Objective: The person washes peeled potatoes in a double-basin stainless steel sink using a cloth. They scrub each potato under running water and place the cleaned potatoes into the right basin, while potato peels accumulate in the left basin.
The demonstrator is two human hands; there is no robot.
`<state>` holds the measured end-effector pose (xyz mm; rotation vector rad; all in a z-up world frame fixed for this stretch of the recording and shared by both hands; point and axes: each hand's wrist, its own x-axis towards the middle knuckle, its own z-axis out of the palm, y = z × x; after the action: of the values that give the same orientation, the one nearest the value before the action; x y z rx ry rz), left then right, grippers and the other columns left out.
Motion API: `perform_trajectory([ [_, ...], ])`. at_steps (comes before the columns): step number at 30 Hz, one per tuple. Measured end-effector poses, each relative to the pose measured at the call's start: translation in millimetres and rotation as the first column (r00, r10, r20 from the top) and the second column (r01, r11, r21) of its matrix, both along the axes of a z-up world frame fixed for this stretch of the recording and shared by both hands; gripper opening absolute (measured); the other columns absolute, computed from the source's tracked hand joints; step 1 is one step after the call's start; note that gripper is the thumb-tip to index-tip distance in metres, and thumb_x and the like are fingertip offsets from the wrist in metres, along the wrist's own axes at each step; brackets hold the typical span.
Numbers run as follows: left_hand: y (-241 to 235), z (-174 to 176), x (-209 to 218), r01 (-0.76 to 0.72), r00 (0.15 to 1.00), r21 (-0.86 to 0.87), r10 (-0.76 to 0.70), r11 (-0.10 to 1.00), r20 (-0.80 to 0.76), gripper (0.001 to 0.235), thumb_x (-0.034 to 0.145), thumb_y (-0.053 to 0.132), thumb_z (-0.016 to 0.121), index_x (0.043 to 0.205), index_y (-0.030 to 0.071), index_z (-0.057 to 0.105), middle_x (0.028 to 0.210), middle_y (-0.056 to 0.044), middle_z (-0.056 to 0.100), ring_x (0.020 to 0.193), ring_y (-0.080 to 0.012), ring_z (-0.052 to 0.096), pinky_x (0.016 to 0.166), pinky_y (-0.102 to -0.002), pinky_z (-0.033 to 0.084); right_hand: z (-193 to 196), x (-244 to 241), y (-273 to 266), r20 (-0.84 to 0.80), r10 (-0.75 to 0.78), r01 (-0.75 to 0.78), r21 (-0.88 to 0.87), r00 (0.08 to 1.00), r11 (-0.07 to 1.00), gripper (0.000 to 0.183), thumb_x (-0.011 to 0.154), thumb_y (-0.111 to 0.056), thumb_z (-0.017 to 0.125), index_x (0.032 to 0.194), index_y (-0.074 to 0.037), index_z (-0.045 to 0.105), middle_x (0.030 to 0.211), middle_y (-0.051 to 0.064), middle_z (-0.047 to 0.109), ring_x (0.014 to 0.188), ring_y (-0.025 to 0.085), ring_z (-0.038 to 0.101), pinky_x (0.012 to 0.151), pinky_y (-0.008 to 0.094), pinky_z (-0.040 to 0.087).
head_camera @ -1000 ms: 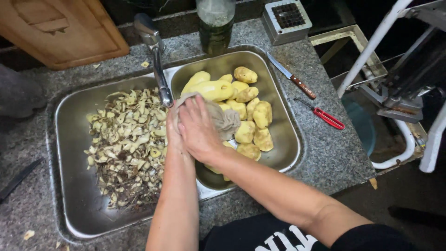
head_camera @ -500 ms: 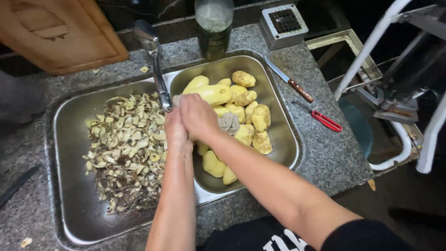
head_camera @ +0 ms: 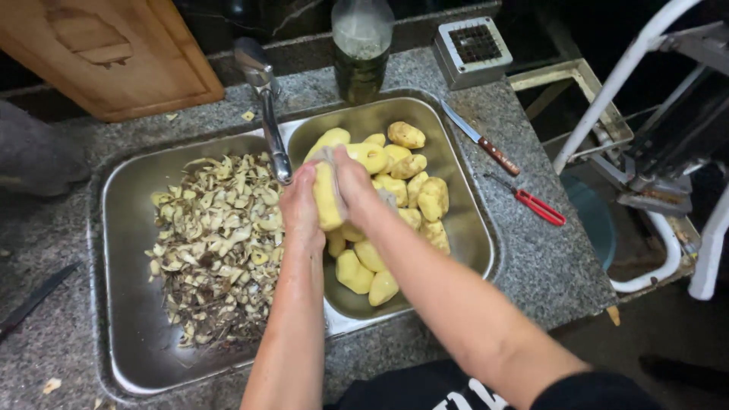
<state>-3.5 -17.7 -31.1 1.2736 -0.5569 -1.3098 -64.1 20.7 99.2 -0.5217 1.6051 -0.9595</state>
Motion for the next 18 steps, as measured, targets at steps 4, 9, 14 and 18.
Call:
perform_trajectory([
  [4,1,45,-10,-0.113,0.991,0.247,0.126,0.962,-0.035,0.055,0.087,0.051,0.082,0.117,0.006,0.079,0.102,-0.012,0.079,0.092,-0.0206,0.074,0.081,-0.037,0.062,-29,20,40,-0.002,-0.159,0.151,-0.300,0.987,0.942,0.075,0.109,-0.052,0.041,0.165,-0.003,0.035,0.169,0.030,0.034,0.159,0.041,0.030,0.133,0.050,0.020],
  [9,23,102,-21,-0.103,0.914,0.278,0.201,0.955,-0.352,0.053,0.098,0.052,0.064,0.122,0.006,0.077,0.113,-0.015,0.080,0.104,-0.0273,0.078,0.089,-0.041,0.064,-21,12,58,0.011,-0.110,0.104,-0.421,0.994,0.901,0.067,0.112,-0.036,0.044,0.166,0.000,0.032,0.173,0.027,0.027,0.161,0.039,0.022,0.134,0.053,0.013],
  [14,20,69,-12,-0.046,0.850,0.117,0.100,0.992,-0.517,0.050,0.099,0.054,0.059,0.129,0.016,0.074,0.127,-0.011,0.079,0.114,-0.0243,0.077,0.097,-0.044,0.065,-82,-21,37,-0.228,-0.019,-0.127,-0.607,0.974,0.784,0.054,0.111,-0.020,0.057,0.160,-0.001,0.047,0.172,0.024,0.033,0.159,0.038,0.029,0.134,0.051,0.020],
  [18,18,28,-3,0.061,0.804,0.084,0.000,0.995,-0.595,0.049,0.103,0.050,0.058,0.140,0.020,0.068,0.142,-0.010,0.072,0.128,-0.0282,0.071,0.109,-0.051,0.058,-100,-41,-7,-0.214,0.036,-0.127,-0.434,0.976,0.892,0.055,0.107,-0.044,0.059,0.158,-0.021,0.054,0.159,0.012,0.056,0.150,0.031,0.050,0.129,0.048,0.034],
])
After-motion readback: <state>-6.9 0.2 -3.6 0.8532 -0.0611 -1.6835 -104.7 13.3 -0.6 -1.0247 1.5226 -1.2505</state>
